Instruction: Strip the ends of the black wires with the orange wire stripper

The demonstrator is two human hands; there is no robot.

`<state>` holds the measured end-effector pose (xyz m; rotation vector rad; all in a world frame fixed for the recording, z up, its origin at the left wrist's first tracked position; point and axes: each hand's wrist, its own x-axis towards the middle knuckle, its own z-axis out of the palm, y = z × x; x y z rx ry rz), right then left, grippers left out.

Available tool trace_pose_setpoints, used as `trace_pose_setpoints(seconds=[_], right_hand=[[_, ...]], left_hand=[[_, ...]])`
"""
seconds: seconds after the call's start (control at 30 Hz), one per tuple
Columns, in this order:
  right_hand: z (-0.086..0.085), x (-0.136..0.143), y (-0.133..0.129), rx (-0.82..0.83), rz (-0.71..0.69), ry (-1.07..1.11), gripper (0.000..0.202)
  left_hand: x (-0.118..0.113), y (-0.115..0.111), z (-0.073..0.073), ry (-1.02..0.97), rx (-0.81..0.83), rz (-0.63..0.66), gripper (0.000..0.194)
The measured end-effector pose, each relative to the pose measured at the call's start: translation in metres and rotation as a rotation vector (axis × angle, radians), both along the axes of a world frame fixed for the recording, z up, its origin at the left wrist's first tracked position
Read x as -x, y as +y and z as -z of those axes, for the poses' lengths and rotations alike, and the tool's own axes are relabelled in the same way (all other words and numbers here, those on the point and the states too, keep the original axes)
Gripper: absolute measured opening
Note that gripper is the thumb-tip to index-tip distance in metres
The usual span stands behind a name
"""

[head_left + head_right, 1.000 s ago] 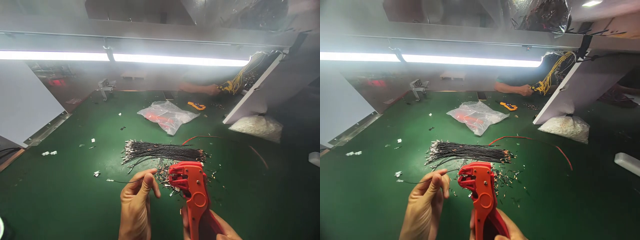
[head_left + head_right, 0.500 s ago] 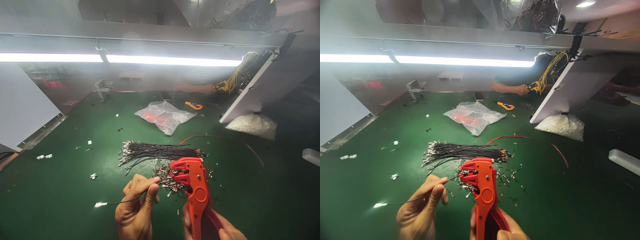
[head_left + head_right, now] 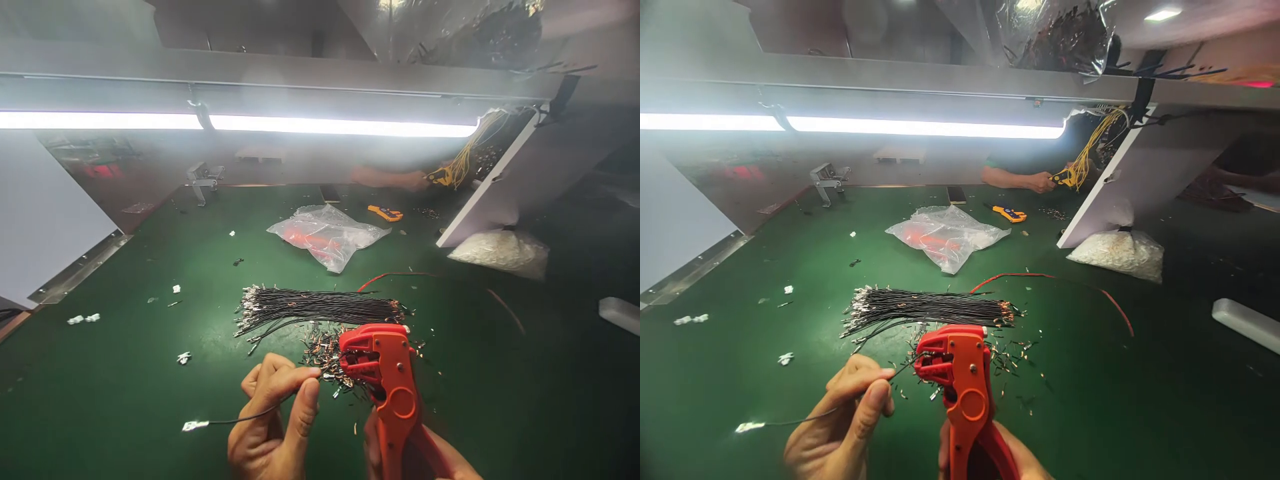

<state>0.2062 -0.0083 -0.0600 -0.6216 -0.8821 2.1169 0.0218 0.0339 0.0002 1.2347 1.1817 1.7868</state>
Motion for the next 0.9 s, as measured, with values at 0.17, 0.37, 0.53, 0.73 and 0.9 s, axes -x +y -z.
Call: trace_pose_setpoints(seconds=[0.17,0.37,0.53,0.73,0.9], right_hand=[[0.014,0.001,-0.002,-0.031,-0.014,-0.065,0.071],[0.031,0.004,-0.008,-0.050,-0.014,-0.052,0.041],[0.036,0.002,-0.010,-0.054,-0.023,-0.056,0.041],[0.031,0.001,-0.010,-0.055,-0.042,-0.045,0.039],[0.025,0.005,-0.007,-0.063,-0.050,-0.042,0.052]], left_hand=[[0.001,-0.002,-0.003,0.098,-0.017,-0.031,0.013],[0.010,-0.001,-0.003,0.241,-0.052,0.017,0.012],[0.007,-0.001,-0.001,0.192,-0.081,-0.033,0.011],[0.001,-0.001,0.002,0.249,-0.148,-0.115,0.010],[0.001,0.001,0.003,0.308,-0.202,-0.116,0.012]])
